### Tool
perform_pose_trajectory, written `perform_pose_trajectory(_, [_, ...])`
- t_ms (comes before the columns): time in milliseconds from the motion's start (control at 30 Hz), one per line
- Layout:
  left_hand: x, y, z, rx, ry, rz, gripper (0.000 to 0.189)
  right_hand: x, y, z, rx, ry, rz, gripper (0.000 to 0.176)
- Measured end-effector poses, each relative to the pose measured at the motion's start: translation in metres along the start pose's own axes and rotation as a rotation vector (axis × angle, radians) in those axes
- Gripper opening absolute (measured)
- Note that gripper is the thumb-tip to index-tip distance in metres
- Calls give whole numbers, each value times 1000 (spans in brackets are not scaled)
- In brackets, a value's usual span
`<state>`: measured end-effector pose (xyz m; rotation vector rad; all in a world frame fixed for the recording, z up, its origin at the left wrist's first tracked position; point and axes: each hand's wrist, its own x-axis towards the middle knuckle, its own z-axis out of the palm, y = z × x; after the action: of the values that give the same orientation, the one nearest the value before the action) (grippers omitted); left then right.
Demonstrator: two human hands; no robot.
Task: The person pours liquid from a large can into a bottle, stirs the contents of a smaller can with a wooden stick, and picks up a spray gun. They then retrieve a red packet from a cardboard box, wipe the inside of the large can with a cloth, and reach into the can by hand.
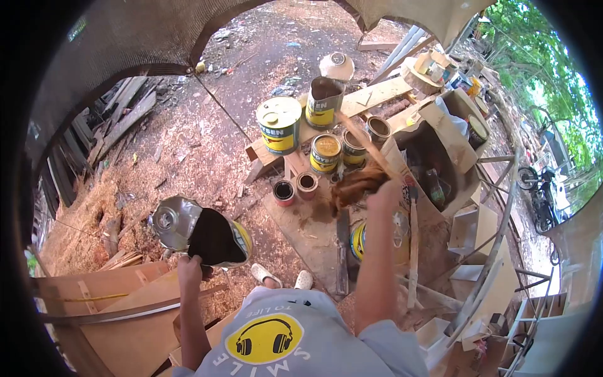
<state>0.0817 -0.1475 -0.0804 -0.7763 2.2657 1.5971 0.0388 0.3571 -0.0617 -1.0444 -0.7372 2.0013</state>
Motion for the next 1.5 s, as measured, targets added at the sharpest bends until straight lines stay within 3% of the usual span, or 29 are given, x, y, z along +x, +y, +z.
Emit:
perform_pose_trajectory(33, [-10, 6, 4, 7, 13, 9, 15, 30, 23, -8, -21, -224, 12, 32])
perform_pose_trajectory(233, [-35, 20, 38, 61, -115, 66, 19, 62, 62, 14, 14, 114, 34, 32])
perform_pose_trajectory(333, [-35, 22, 61, 61, -223, 92, 21, 50, 50, 4, -100, 95, 166, 33])
perform_pose_trajectory(500, [-45, 43, 93, 276, -356, 128, 25, -27, -19, -33, -151, -411, 324, 31])
perform_pose_trajectory(600, [-44, 49, 112, 375, -427, 203, 26, -113, -60, -27, -126, -320, 72, 32])
perform_pose_trajectory(700, [-38, 40, 138, 390, -470, 254, 24, -170, -77, -19, -178, -514, -57, 32])
perform_pose_trajectory(800, [-46, 51, 156, 363, -548, 224, 23, -192, -46, -25, -482, -593, -257, 31])
perform_pose_trajectory(867, [-44, 48, 167, 314, -587, 218, 24, -197, -18, -31, -830, -774, -458, 26])
perform_pose_trajectory(933, [-48, 56, 167, 343, -594, 212, 26, -196, 8, -30, -1190, -904, -305, 26])
perform_pose_trajectory(1000, [-46, 58, 168, 373, -593, 229, 29, -173, 48, -44, -1543, -1012, -409, 25])
perform_pose_trajectory(1100, [-37, 44, 174, 464, -537, 349, 35, -137, 102, -55, -1778, -1125, -445, 24])
perform_pose_trajectory(1167, [-35, 40, 177, 585, -441, 519, 39, -122, 119, -36, -1881, -1355, -229, 23])
perform_pose_trajectory(1200, [-37, 48, 175, 620, -458, 488, 41, -116, 126, -31, -1925, -1464, -113, 22])
perform_pose_trajectory(1233, [-42, 60, 170, 655, -475, 456, 43, -113, 130, -30, -1687, -1597, 5, 23])
perform_pose_trajectory(1333, [-39, 63, 169, 603, -440, 507, 41, -118, 116, -13, -1812, -1936, 60, 22])
perform_pose_trajectory(1433, [-23, 48, 173, 383, -369, 664, 38, -144, 72, 2, -2188, -1832, -386, 21])
perform_pose_trajectory(1500, [-17, 37, 179, 224, -363, 742, 35, -143, 61, -8, -2330, -1849, -829, 20])
